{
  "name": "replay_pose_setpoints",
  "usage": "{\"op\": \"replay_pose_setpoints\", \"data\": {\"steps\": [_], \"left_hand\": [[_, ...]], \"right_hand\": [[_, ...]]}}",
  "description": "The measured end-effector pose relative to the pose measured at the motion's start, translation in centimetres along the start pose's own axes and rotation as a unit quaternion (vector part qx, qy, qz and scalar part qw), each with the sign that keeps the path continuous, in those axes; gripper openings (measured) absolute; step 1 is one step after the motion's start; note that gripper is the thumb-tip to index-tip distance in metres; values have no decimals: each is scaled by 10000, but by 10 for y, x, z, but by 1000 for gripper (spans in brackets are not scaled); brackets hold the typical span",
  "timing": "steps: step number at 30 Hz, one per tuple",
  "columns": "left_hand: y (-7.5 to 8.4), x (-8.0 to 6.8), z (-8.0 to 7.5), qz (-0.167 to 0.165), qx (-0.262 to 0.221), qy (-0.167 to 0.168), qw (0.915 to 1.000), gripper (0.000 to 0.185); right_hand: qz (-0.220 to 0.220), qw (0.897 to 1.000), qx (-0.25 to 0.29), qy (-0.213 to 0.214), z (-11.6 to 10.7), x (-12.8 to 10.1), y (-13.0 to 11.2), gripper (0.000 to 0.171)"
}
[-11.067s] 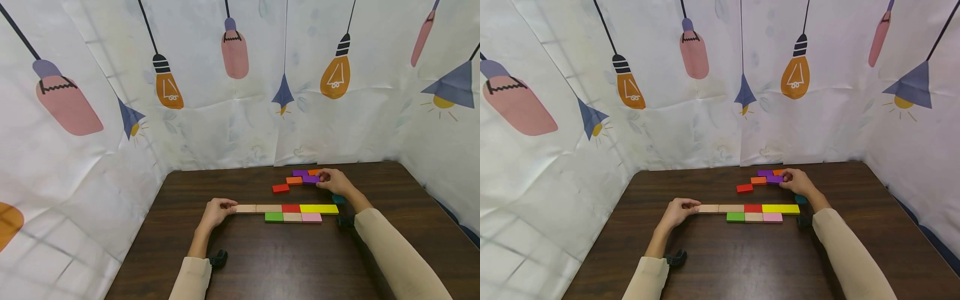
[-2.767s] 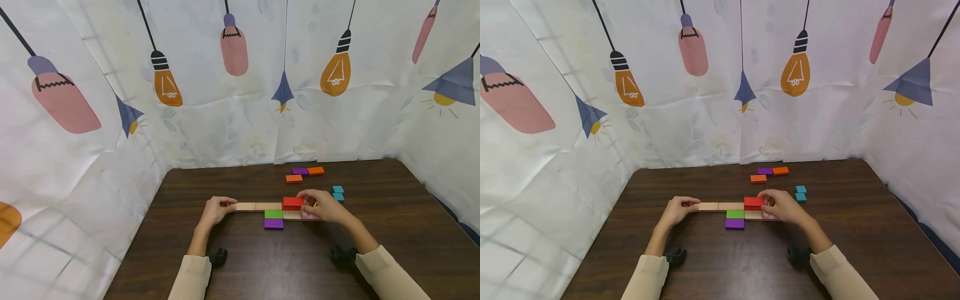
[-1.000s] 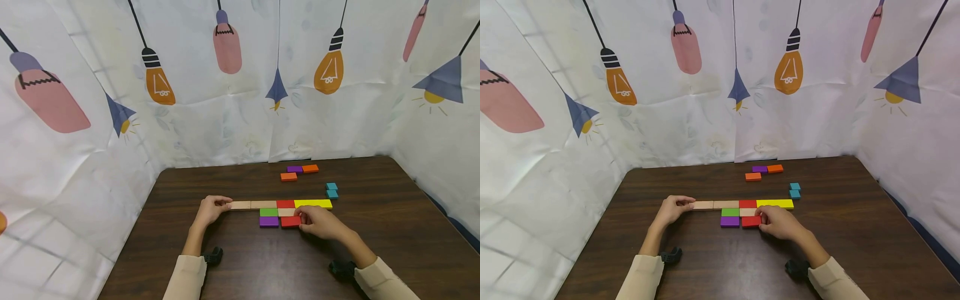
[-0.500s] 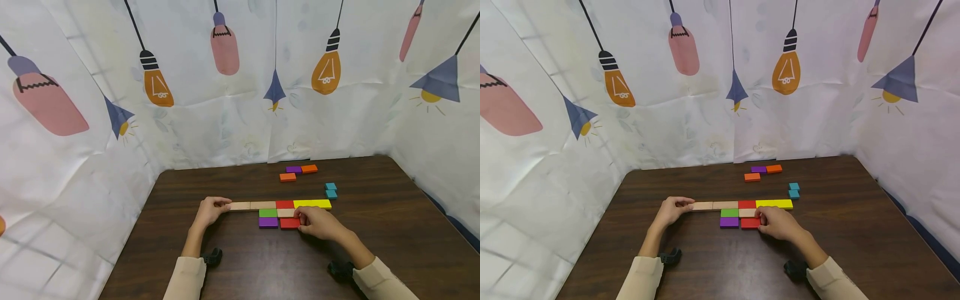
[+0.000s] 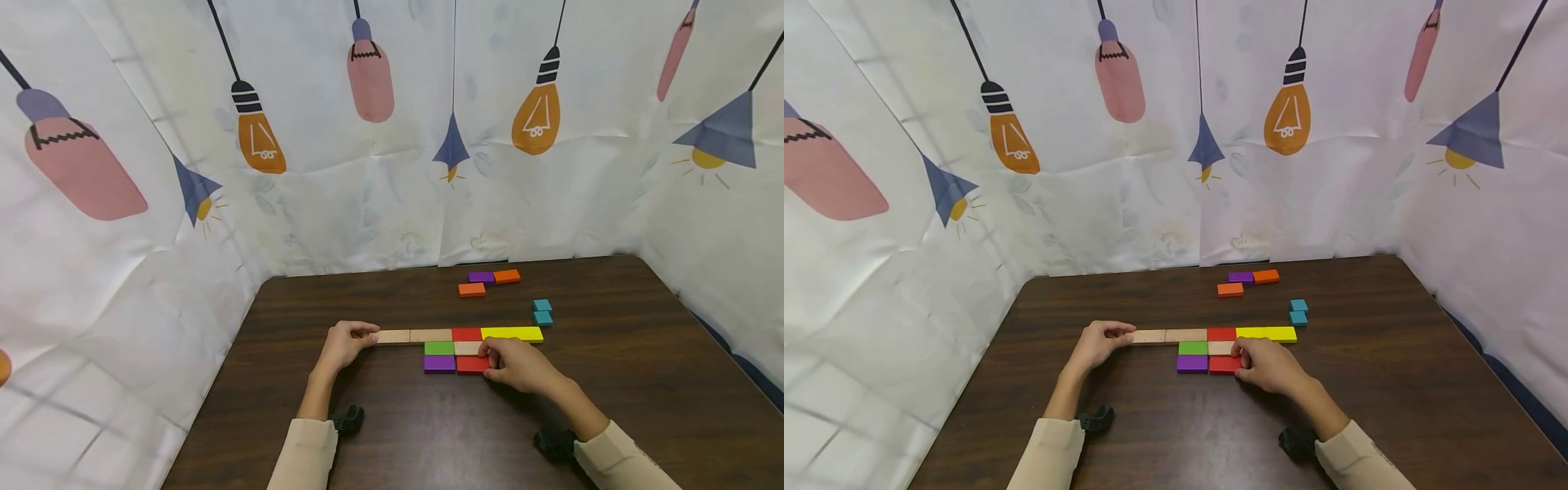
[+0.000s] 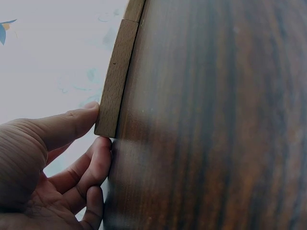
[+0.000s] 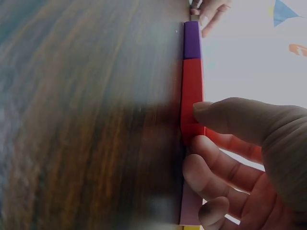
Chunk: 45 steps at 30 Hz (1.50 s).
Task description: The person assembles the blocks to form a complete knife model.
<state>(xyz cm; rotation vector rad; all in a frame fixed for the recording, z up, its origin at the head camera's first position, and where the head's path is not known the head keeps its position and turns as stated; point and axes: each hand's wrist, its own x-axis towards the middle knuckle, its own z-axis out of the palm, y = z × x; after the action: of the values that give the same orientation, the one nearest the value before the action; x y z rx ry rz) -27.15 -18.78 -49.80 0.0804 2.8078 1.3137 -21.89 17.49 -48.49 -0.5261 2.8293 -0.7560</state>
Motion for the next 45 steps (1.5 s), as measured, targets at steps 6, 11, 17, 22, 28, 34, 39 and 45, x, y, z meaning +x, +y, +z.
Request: {"op": "replay_pose_setpoints", "data": {"steps": [6, 11, 17, 22, 28, 34, 39, 45], "left_hand": [[1, 1, 0, 16, 36, 18, 10000, 12], [2, 0, 0, 42, 59, 14, 10000, 12], [1, -1, 0, 63, 67, 3, 10000, 13], [1, 0, -1, 57, 73, 4, 10000, 13], [1, 0, 0, 82, 86, 24, 9999, 13], [1, -1, 1, 77, 35, 23, 10000, 14], [1, -1, 1, 88, 33, 24, 10000, 14], [2, -1, 0, 56, 35, 23, 10000, 14]], "right_hand": [[77, 9999, -35, 57, 0, 2, -3, 25], [217, 9998, -32, 28, 2, 4, -4, 24], [269, 9996, 7, 49, 2, 4, -5, 24], [295, 9995, 36, 58, 2, 4, -5, 24], [281, 9996, -2, 70, 1, 4, -5, 25], [302, 9995, 22, 54, 2, 4, -5, 24], [267, 9996, 60, 55, 1, 4, -5, 24], [180, 9998, 76, 72, 1, 4, -5, 24]]}}
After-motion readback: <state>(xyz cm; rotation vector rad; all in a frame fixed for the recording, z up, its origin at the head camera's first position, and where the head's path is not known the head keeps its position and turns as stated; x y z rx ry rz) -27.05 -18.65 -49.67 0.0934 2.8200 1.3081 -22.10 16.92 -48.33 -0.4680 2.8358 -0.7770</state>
